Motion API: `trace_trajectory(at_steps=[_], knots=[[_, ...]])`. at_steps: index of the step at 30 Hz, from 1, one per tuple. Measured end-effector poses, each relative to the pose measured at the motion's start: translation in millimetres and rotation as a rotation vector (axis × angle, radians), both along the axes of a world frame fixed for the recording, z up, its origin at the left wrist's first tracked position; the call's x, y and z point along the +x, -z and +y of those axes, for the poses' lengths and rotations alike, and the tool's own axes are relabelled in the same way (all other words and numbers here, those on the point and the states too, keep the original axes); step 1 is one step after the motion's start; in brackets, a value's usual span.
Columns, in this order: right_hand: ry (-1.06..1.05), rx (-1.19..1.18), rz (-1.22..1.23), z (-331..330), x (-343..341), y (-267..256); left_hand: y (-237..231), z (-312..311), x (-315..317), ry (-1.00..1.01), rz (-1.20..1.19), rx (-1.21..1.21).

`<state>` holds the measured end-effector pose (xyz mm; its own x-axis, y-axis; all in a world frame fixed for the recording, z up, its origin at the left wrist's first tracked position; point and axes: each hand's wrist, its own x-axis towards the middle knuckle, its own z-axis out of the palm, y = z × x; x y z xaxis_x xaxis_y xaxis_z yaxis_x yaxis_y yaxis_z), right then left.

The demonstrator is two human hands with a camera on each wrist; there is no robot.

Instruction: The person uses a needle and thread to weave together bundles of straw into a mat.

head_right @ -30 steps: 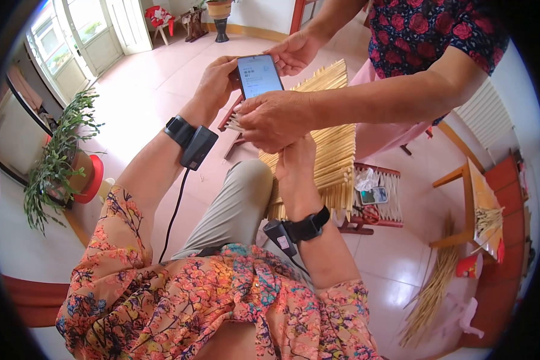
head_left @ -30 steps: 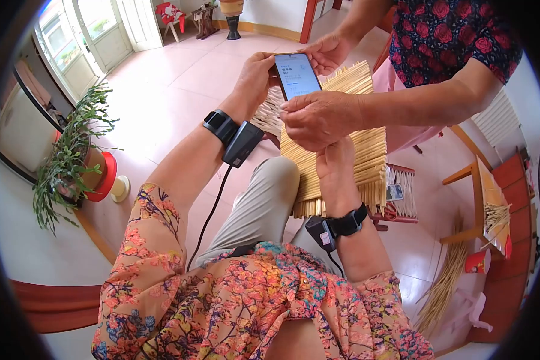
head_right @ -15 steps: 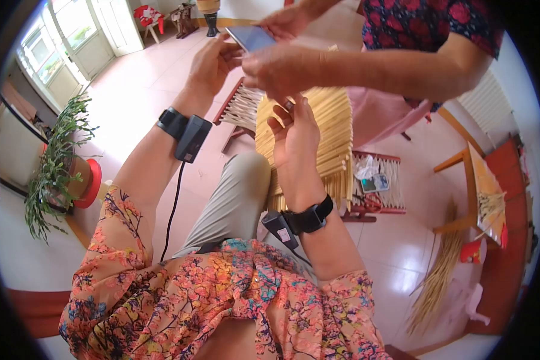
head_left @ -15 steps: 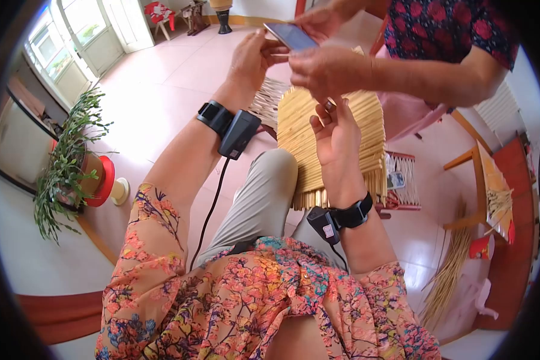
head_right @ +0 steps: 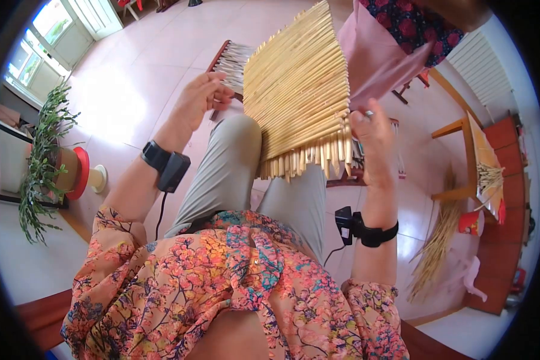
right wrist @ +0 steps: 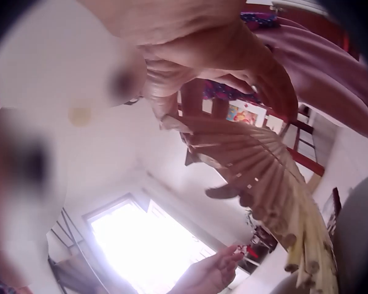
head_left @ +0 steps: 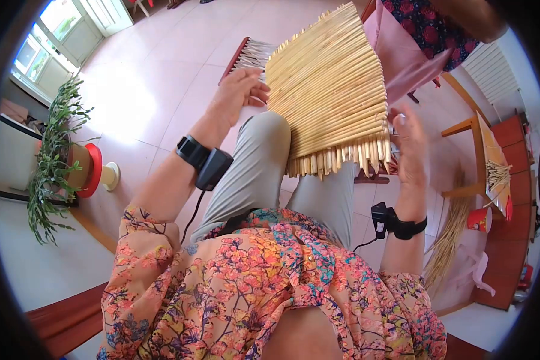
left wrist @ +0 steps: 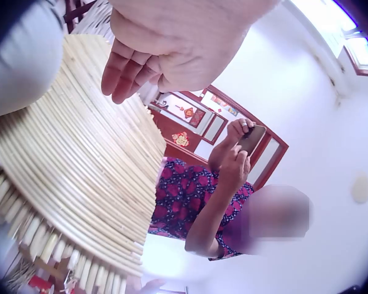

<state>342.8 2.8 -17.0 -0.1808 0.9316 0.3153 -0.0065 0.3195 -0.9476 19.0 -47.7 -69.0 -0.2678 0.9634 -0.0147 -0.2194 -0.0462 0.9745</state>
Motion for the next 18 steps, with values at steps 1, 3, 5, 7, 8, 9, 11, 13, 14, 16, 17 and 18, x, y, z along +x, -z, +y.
trace_trajectory(at_steps=[1, 3, 5, 7, 8, 9, 11, 13, 14, 16, 17, 18], knots=[[-0.11, -0.141, -0.041, 2.5, 0.9, 7.6, 7.1, -5.5, 7.8, 0.044, -0.012, -0.03], [-0.21, -0.321, -0.051, -2.8, -5.8, 7.8, 18.9, -13.0, 21.8, 0.12, -0.045, -0.073], [-0.258, -0.349, -0.076, -0.9, -8.6, -0.4, 24.4, -18.7, 34.7, 0.164, -0.012, -0.101], [-0.311, -0.368, -0.108, 0.0, -13.3, -9.5, 32.2, -23.0, 39.9, 0.25, 0.038, -0.12], [-0.322, -0.361, -0.104, 2.2, -16.5, -11.5, 34.0, -24.2, 40.7, 0.24, 0.045, -0.115], [-0.35, -0.337, -0.111, 3.4, -18.0, -13.2, 34.7, -27.5, 44.6, 0.27, 0.089, -0.126], [-0.338, -0.292, -0.168, -1.8, -23.3, -19.4, 34.8, -34.0, 50.0, 0.327, 0.158, -0.145], [-0.329, -0.306, -0.13, 0.6, -22.7, -11.9, 38.8, -38.3, 52.2, 0.345, 0.139, -0.145], [-0.319, -0.322, -0.09, 2.5, -22.1, -6.9, 41.0, -40.2, 53.2, 0.364, 0.124, -0.148], [-0.302, -0.295, -0.098, 6.4, -19.7, 1.8, 43.7, -44.2, 56.2, 0.382, 0.114, -0.159], [-0.286, -0.27, -0.1, 8.0, -18.3, 5.0, 43.6, -45.9, 57.7, 0.399, 0.111, -0.173], [-0.271, -0.244, -0.1, 8.5, -16.8, 5.0, 42.8, -48.4, 59.8, 0.401, 0.113, -0.168]])
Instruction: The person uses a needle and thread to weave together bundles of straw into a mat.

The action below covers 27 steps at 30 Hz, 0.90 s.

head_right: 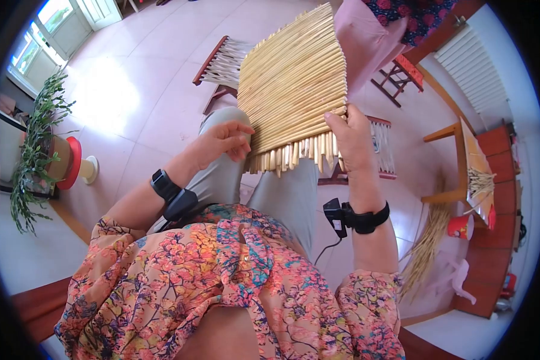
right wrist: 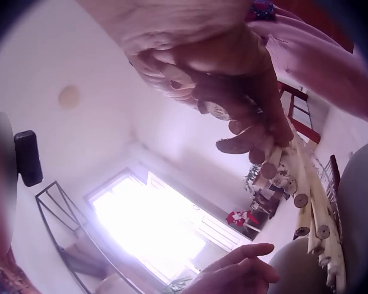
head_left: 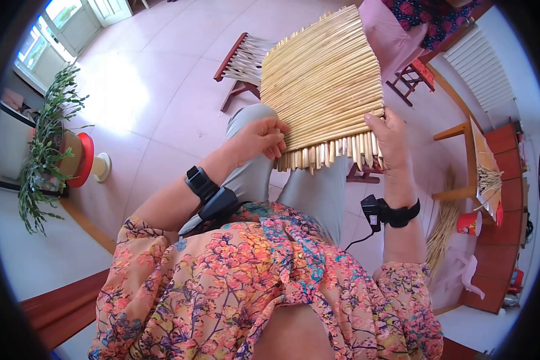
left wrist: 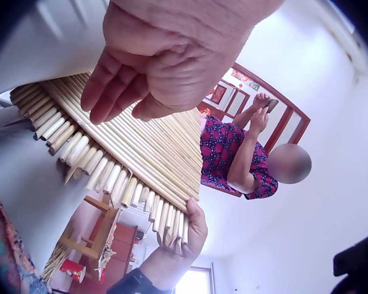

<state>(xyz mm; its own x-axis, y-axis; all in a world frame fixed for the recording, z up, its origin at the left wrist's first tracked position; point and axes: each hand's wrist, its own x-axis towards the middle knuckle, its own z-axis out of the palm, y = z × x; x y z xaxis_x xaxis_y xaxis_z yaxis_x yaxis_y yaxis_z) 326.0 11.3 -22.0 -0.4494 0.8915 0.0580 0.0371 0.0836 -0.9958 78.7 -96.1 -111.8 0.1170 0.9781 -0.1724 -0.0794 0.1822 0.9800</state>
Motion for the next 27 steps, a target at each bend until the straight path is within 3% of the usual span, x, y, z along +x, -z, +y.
trace_trajectory(at_steps=[3, 5, 6, 8, 9, 11, 12, 16, 18, 20, 22, 23, 25, 26, 27], knots=[[0.027, 0.01, 0.014, -5.8, 0.7, -4.9, -3.6, -7.6, 5.6, 0.088, -0.053, -0.036], [0.026, 0.012, 0.021, -10.7, 1.4, -8.3, -9.4, -11.6, 7.1, 0.32, 0.036, -0.037], [0.032, 0.021, -0.005, -14.3, 2.4, -11.5, -10.8, -14.2, 7.9, 0.317, 0.04, -0.037], [0.032, 0.04, -0.029, -22.2, 3.8, -19.4, -12.9, -19.3, 12.2, 0.689, 0.149, -0.015], [0.03, 0.054, -0.003, -28.6, 2.1, -22.8, -13.0, -22.5, 15.2, 0.682, 0.15, -0.013], [0.01, 0.089, 0.074, -29.6, 1.1, -21.2, -14.0, -28.7, 19.7, 0.952, 0.271, -0.018], [-0.004, 0.093, 0.076, -30.1, -1.3, -22.4, -10.5, -33.3, 20.2, 0.938, 0.274, -0.017], [0.006, 0.098, 0.24, -28.7, -20.4, -20.7, 5.0, -33.6, 7.3, 0.85, 0.332, -0.093], [-0.005, -0.041, 0.415, -32.9, -39.0, -16.1, 21.3, -38.3, 0.4, 0.569, 0.087, 0.069], [0.006, -0.113, 0.473, -36.9, -63.6, -2.6, 15.0, -39.2, -5.6, 0.478, 0.031, 0.073], [0.018, -0.24, 0.654, -37.1, -82.3, 18.7, 15.7, -38.1, -5.9, 0.136, -0.365, 0.303], [-0.004, -0.286, 0.663, -36.9, -87.5, 22.6, 14.9, -34.9, -4.9, 0.128, -0.365, 0.294], [-0.023, -0.351, 0.662, -40.2, -104.6, 38.8, 1.6, -31.9, -6.9, -0.267, -0.898, 0.332], [-0.035, -0.404, 0.664, -43.0, -110.3, 45.3, -9.5, -30.8, -7.5, -0.265, -0.891, 0.316], [-0.069, -0.444, 0.647, -45.9, -111.9, 49.7, -20.6, -28.7, -5.6, -0.502, -0.887, 0.255]])
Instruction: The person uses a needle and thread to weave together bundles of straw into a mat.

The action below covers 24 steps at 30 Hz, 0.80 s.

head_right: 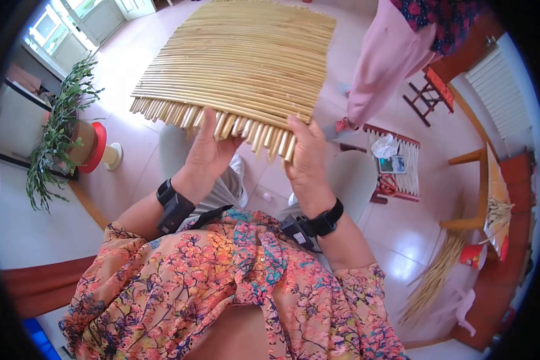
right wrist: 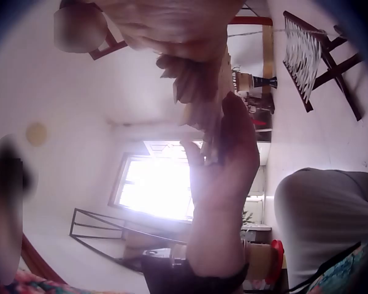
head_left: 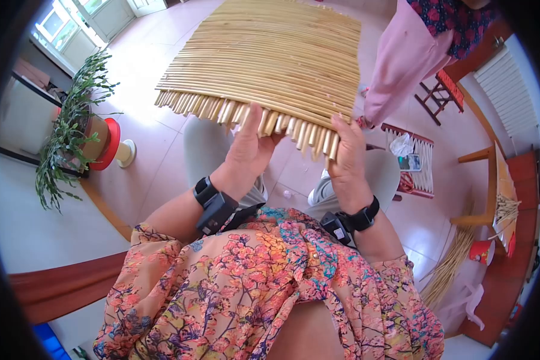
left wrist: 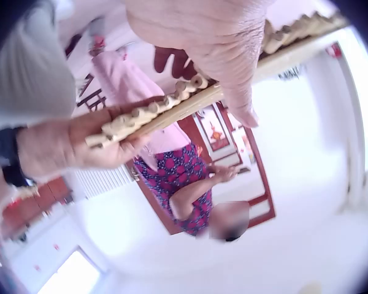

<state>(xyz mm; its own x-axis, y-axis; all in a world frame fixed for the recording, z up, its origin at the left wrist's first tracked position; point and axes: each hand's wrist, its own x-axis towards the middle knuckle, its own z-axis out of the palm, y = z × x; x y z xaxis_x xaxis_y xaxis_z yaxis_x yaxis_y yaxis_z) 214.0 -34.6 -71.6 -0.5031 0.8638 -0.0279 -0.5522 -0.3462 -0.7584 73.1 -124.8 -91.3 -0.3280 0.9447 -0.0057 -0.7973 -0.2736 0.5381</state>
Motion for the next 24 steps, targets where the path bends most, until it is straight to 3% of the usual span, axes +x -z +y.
trace_trajectory(at_steps=[1, 5, 6, 7, 9, 11, 13, 18, 20, 24], knots=[[0.012, -0.015, 0.001, -2.5, -2.8, 2.9, -4.3, 2.1, 0.9, -0.178, -0.045, -0.146], [-0.06, 0.03, 0.071, 2.7, -6.2, 7.1, 2.0, 3.8, -14.9, -0.261, -0.078, -0.302], [-0.22, 0.1, 0.023, 8.1, 1.0, 6.7, -3.1, 4.9, -20.6, -0.306, -0.114, -0.24], [-0.38, 0.17, -0.024, 11.6, 8.8, 5.6, 5.9, 5.4, -35.7, -0.269, -0.184, -0.235], [-0.404, 0.164, -0.07, 13.9, 16.7, 5.2, 16.0, 4.1, -60.7, -0.2, -0.26, -0.242], [-0.437, 0.245, -0.297, 18.9, 20.6, 14.2, 14.2, 0.2, -60.8, -0.229, -0.17, -0.271], [-0.389, 0.227, -0.337, 19.9, 22.2, 18.8, 5.7, -2.7, -59.5, -0.262, -0.086, -0.298], [-0.241, 0.275, -0.437, 18.8, 8.8, 30.2, 11.5, -7.6, -74.0, -0.216, -0.158, -0.38], [-0.038, 0.576, -0.499, 16.9, -11.2, 39.0, -7.4, -10.1, -62.4, -0.225, -0.139, -0.34], [-0.012, 0.749, -0.434, 14.1, -40.9, 25.3, -10.2, -17.1, -66.5, -0.158, -0.118, -0.215]])
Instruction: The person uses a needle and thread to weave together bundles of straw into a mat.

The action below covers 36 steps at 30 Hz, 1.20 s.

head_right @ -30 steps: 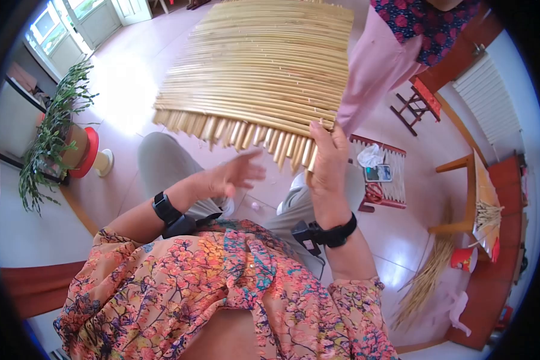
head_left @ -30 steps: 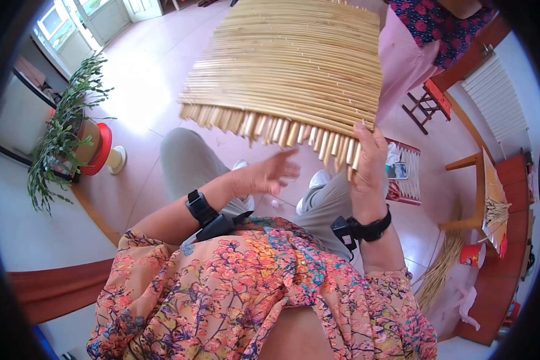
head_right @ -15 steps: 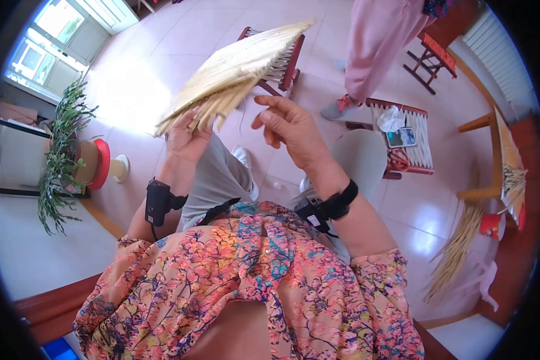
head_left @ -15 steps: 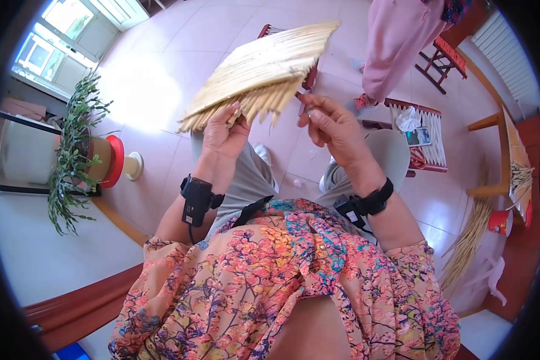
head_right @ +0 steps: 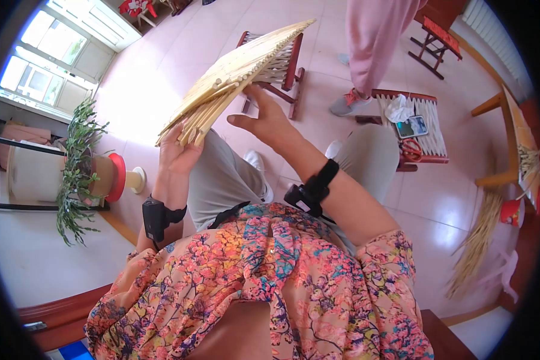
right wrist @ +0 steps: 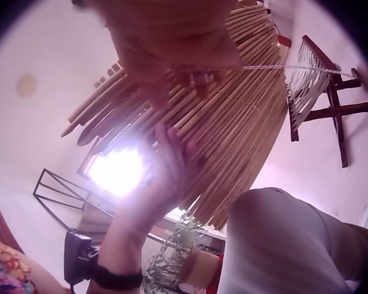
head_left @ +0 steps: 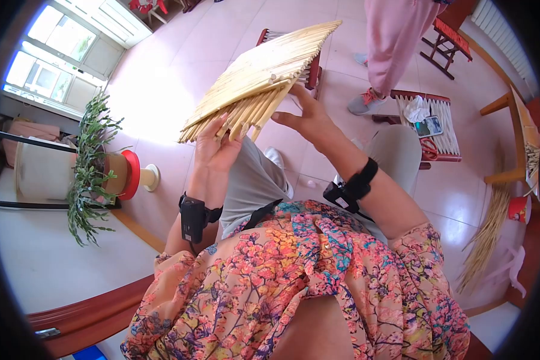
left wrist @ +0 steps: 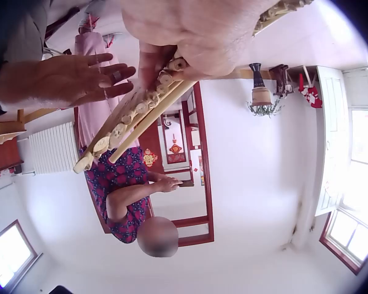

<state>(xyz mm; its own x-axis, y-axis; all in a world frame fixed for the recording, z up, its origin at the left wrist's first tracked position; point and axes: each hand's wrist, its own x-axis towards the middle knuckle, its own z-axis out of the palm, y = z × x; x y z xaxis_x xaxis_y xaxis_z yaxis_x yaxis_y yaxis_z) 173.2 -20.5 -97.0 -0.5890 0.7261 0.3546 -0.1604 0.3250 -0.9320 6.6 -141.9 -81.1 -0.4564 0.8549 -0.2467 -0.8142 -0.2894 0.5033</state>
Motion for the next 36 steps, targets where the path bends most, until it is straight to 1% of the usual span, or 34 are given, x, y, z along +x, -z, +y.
trace_trajectory(at_steps=[1, 3, 4, 5, 6, 7, 8, 9, 10, 11, 13, 15, 19, 23, 28, 30, 32, 33, 35, 36], knots=[[0.0, 0.0, 0.008, 0.7, 1.4, -3.2, -1.1, -1.3, -1.0, 0.0, 0.008, 0.0], [-0.301, -0.346, 0.077, 0.6, 7.1, -9.3, -3.2, -7.2, -1.8, 0.067, -0.022, -0.019], [-0.249, -0.375, 0.121, -3.2, 9.3, -4.0, -2.5, -9.6, -2.8, 0.055, -0.021, -0.02], [-0.263, -0.378, 0.117, -6.4, 18.2, -2.9, -0.6, -11.7, -3.9, 0.094, -0.016, -0.031], [-0.273, -0.416, 0.021, -8.3, 32.0, -2.8, 2.8, -14.5, -5.1, 0.131, -0.015, -0.043], [-0.282, -0.453, -0.08, -10.0, 45.4, -1.4, 8.5, -17.8, -6.1, 0.113, -0.025, -0.047], [-0.295, -0.458, -0.097, -10.6, 57.3, 1.7, 16.2, -19.5, -6.5, 0.055, 0.066, -0.073], [-0.295, -0.474, -0.178, -11.2, 68.2, 5.2, 22.3, -21.4, -7.8, -0.001, 0.158, -0.102], [-0.295, -0.492, -0.261, -12.6, 78.7, 8.5, 25.3, -23.7, -8.8, -0.024, 0.144, -0.162], [-0.302, -0.498, -0.278, -13.3, 88.8, 10.9, 25.0, -26.5, -6.9, -0.033, 0.129, -0.168], [-0.25, -0.474, -0.323, -17.2, 104.4, 14.5, 16.6, -30.9, -4.3, 0.035, 0.246, -0.142], [-0.229, -0.517, -0.376, -19.5, 119.3, 8.5, 19.5, -30.4, -5.5, 0.01, 0.238, -0.169], [-0.189, -0.505, -0.505, -23.0, 150.3, -8.5, 20.6, -30.3, -6.5, 0.054, 0.243, -0.189], [-0.105, -0.474, -0.583, -26.2, 180.0, -27.0, 19.9, -36.0, -7.8, -0.015, 0.228, -0.217], [-0.019, -0.533, -0.521, -26.1, 209.1, -25.8, 44.5, -46.5, -8.0, -0.026, 0.161, -0.228], [0.002, -0.546, -0.489, -25.5, 219.3, -20.6, 45.8, -48.9, -3.7, 0.01, 0.135, -0.169], [0.028, -0.601, -0.367, -24.9, 226.2, -14.9, 47.4, -47.5, -3.9, 0.02, 0.12, -0.167], [0.022, -0.601, -0.369, -24.2, 228.0, -12.9, 47.1, -47.9, -4.8, 0.026, 0.11, -0.162], [0.117, -0.599, -0.278, -24.1, 230.7, -9.3, 44.9, -47.4, -1.7, -0.008, 0.129, -0.201], [0.111, -0.598, -0.275, -22.8, 232.0, -7.2, 44.4, -46.6, -0.8, -0.003, 0.131, -0.191]])
